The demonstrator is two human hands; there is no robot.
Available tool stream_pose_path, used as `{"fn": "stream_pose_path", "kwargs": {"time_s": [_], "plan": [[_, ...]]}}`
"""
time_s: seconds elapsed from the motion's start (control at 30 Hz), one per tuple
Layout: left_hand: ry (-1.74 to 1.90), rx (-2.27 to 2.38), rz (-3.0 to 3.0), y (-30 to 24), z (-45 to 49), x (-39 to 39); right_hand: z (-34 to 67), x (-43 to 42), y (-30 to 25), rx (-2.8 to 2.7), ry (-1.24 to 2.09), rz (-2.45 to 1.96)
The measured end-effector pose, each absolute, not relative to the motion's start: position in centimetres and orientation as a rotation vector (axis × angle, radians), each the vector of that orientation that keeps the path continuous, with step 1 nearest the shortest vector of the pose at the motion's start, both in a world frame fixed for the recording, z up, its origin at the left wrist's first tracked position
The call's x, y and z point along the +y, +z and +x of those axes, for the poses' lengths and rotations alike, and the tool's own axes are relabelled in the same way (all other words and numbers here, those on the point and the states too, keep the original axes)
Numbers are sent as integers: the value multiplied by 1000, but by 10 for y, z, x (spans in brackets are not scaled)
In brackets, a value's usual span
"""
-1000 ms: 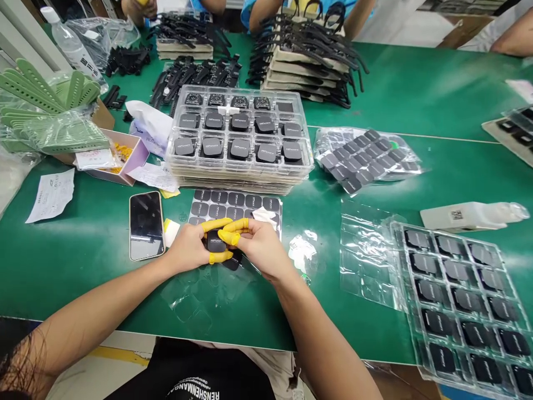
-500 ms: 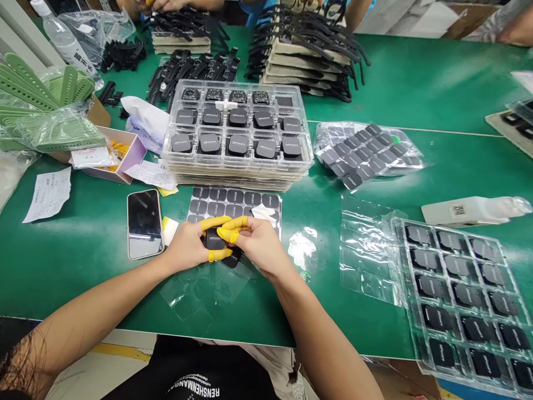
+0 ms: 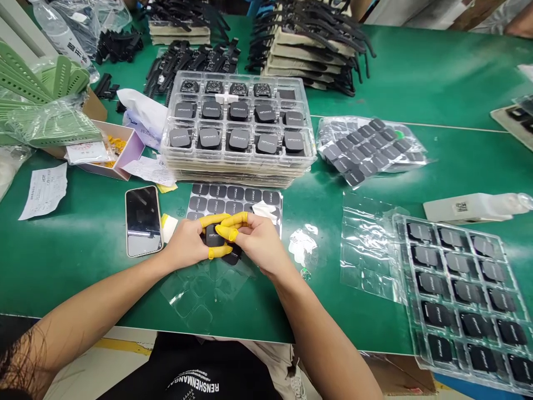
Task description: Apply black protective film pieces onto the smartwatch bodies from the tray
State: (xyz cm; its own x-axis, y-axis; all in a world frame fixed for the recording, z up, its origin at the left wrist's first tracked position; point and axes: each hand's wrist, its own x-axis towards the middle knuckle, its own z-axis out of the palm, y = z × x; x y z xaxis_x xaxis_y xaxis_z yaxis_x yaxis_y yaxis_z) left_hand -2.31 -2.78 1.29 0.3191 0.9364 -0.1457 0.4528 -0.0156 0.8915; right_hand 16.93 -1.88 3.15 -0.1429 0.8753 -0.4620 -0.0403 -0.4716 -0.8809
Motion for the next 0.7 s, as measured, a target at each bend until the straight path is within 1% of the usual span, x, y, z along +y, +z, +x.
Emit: {"fn": "stream_pose_path", "kwargs": {"time_s": [0.17,0.3,0.47,0.7], "plan": [[652,1219,1557,15,-24,-26,167,-23,35,-1083,1594,-1496],[541,1191,1654,15,-27,-24,159,-23,29,-1095,1600,-1427],[522,1238,1718,14,-30,-25,160,-19,22,-1057,1561,-1356],[667,1344,1676,9,-30,-29,162,-22,17,-1253,1433,-1321]]}}
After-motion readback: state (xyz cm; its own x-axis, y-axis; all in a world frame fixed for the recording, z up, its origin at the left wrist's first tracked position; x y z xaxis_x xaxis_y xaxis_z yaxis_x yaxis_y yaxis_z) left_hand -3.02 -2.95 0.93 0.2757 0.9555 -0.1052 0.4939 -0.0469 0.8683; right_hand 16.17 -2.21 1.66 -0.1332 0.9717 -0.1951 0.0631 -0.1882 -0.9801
